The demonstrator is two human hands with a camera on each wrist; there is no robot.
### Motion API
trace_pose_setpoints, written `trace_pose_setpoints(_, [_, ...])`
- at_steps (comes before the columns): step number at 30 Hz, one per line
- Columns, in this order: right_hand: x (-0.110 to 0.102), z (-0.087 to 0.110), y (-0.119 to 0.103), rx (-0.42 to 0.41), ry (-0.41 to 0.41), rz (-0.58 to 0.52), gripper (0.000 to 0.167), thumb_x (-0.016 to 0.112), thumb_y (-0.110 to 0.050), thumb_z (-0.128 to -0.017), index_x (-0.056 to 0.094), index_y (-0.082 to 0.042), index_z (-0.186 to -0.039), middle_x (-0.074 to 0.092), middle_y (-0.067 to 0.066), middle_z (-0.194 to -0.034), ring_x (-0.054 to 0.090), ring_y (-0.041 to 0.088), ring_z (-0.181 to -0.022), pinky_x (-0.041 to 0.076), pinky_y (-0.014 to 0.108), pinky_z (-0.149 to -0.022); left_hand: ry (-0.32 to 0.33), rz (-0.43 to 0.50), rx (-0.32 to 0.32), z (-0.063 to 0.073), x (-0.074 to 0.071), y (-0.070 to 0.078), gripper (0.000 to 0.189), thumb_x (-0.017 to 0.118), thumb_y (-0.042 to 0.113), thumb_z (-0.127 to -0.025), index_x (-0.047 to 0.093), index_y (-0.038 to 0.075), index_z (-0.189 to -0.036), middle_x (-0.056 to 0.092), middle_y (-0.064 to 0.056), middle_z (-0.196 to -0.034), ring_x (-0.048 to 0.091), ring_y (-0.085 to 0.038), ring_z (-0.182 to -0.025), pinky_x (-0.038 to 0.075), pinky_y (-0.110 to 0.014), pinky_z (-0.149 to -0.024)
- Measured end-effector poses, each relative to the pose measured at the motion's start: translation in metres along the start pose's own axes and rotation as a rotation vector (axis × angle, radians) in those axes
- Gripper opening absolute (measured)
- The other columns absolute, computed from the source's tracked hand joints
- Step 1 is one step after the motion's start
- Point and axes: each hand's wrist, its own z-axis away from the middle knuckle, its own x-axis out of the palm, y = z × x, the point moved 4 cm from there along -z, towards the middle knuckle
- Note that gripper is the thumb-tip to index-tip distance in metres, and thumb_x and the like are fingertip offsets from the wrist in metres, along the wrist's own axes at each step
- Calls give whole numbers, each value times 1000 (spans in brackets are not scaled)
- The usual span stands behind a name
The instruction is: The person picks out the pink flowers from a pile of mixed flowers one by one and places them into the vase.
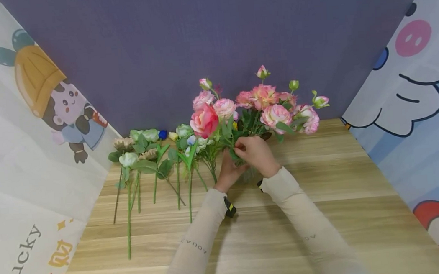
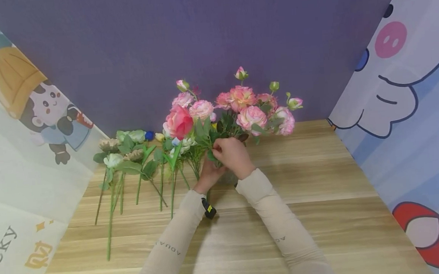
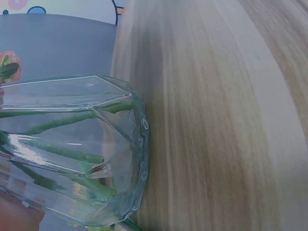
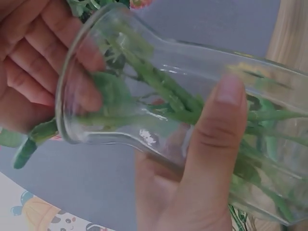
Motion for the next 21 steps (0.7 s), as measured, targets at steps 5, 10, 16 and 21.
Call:
trace_pose_setpoints(5, [2,0,-1,23,4,7,7,67,-10,-87,71,-5,-86,70,8,-80,66,19,-69,55,34,-63,-12,13,88,4,-5,27,73,73,6,-80,29,-2,-138,41,-21,-134,46,-32,-121,39,-38,-103])
trace_pose_setpoints(10, [1,3,-4,56,-30,12,11,65,-12,-89,71,-4,-93,71,9,-84,66,17,-67,54,32,-59,-25,-34,90,3,-6,35,69,72,7,-81,33,-1,-137,42,-21,-135,46,-30,-122,39,-37,-103])
trace_pose_setpoints(16, [-10,12,-14,41,38,40,19,63,-12,-90,70,0,-102,71,13,-91,66,18,-63,54,33,-58,-15,-88,31,-5,-1,3,75,75,17,-80,32,10,-141,37,-13,-140,40,-21,-128,34,-37,-107])
trace_pose_setpoints(21, [-26,28,-21,-38,180,17,15,65,-10,-88,70,0,-98,71,11,-89,68,21,-75,56,35,-67,11,-56,59,-6,0,1,71,76,15,-78,37,10,-136,44,-10,-135,44,-22,-125,36,-38,-106])
